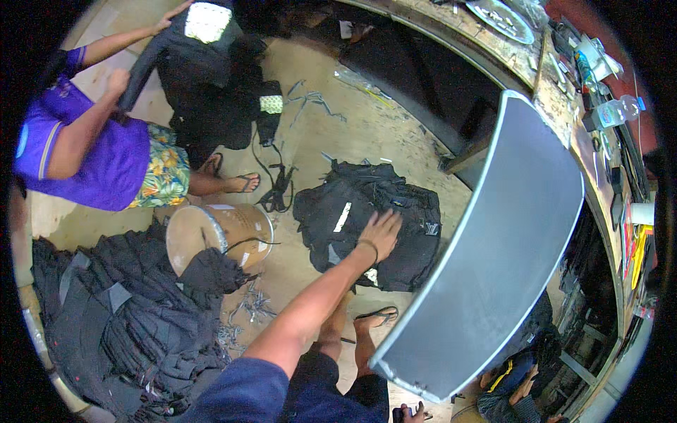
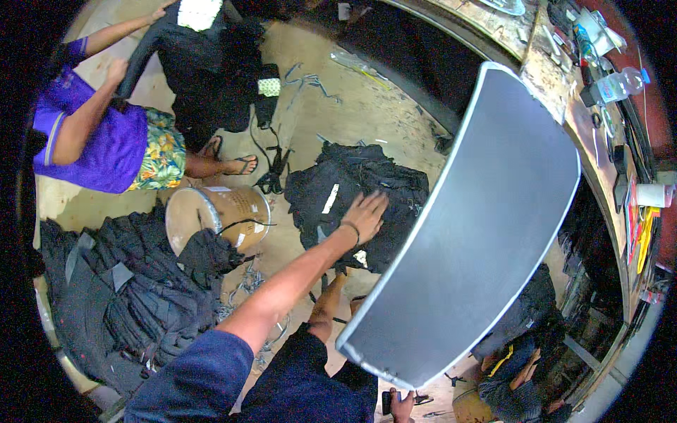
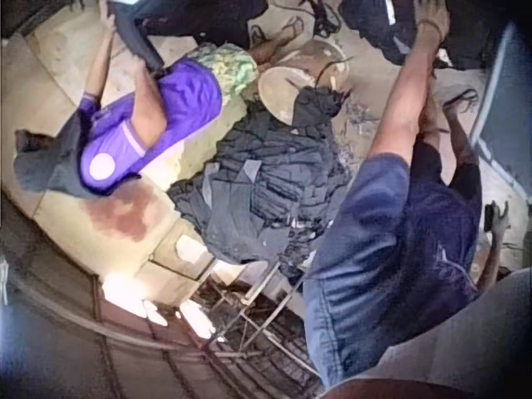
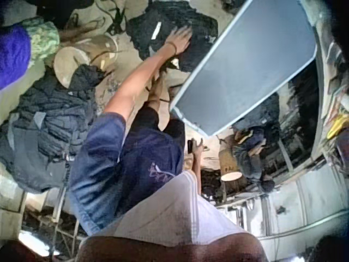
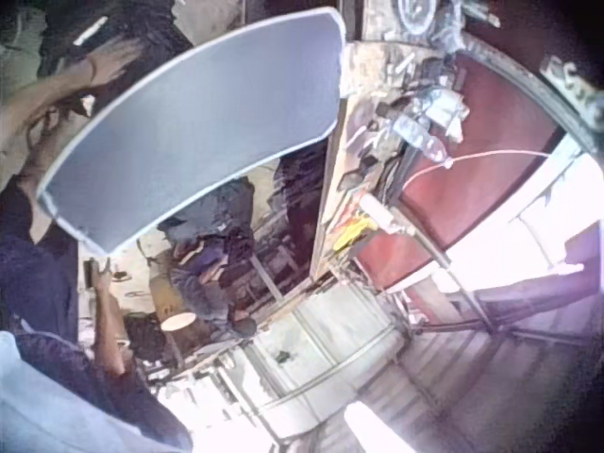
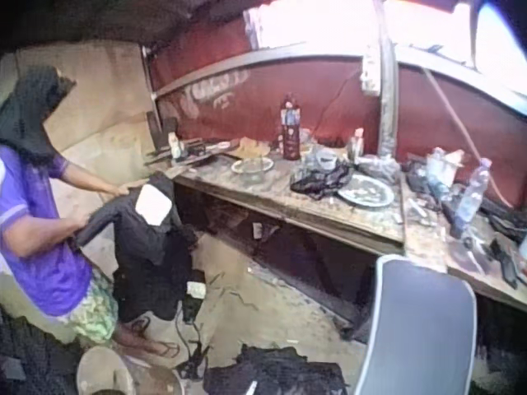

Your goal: The person irons black shorts on a small ironing board using a handheld iron. They repeatedly smooth the fabric, flip the garment, and adjust its position. After ironing, the person folds the shorts and places them on a pile with other finished items.

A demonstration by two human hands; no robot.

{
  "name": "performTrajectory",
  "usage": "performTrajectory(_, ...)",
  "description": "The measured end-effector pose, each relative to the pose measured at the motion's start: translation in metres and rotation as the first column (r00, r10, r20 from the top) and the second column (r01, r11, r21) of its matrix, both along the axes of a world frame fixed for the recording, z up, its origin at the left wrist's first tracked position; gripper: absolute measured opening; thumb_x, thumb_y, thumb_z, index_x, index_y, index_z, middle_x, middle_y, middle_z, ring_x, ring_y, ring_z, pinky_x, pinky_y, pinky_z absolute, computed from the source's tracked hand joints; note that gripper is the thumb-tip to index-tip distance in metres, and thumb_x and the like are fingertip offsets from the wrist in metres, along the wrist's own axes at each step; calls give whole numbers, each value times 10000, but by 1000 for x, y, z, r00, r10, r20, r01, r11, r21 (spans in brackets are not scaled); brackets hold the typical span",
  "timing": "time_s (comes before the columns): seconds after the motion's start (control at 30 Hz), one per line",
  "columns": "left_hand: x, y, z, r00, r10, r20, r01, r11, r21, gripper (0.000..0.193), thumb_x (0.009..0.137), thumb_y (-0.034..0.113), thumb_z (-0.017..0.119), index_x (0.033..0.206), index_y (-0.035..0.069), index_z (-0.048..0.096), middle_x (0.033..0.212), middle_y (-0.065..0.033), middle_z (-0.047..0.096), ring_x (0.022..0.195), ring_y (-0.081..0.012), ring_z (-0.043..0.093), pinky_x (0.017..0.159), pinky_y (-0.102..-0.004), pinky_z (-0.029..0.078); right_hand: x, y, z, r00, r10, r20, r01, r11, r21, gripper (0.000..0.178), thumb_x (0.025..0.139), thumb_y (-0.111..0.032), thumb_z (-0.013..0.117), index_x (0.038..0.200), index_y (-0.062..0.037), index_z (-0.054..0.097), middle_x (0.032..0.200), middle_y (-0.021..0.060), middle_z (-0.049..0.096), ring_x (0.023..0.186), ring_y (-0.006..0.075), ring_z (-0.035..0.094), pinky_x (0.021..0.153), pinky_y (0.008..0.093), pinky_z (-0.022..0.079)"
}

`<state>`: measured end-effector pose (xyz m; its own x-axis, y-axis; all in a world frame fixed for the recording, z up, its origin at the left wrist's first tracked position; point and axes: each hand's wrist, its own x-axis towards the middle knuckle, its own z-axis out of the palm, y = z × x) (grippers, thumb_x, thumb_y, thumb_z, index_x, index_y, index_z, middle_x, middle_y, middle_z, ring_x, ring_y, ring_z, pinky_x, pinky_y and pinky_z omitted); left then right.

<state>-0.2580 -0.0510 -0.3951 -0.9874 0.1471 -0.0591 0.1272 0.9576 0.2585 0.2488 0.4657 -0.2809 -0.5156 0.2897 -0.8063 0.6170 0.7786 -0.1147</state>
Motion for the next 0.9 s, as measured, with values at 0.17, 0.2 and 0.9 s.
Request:
performTrajectory(0.17,-57,-8,-36,936,-58,348,103,988,-114,439,1061,211,524,1489,184,619,1523,-75,596,1495,-239,478,1240,-740,236,-58,-44,16,978,-84,-193,66,993,-95,469,955,-295,710,1313,9,717,1265,307,732,1235,502,670,1084,540,504)
performTrajectory(0.2,-47,-8,-33,908,-102,406,177,973,-151,426,1057,208,531,1470,188,635,1478,-87,633,1464,-253,519,1240,-740,237,-72,-59,25,978,-101,-181,86,992,-90,461,956,-291,703,1310,4,720,1255,309,734,1222,506,674,1074,540,511)
performTrajectory(0.9,14,-25,349,754,-296,-587,466,870,160,617,926,649,742,626,147,546,606,-56,526,569,-259,530,718,-469,376,-405,-170,296,836,285,-469,-456,836,-305,439,968,-453,760,927,-17,787,827,167,719,757,256,698,715,419,542)
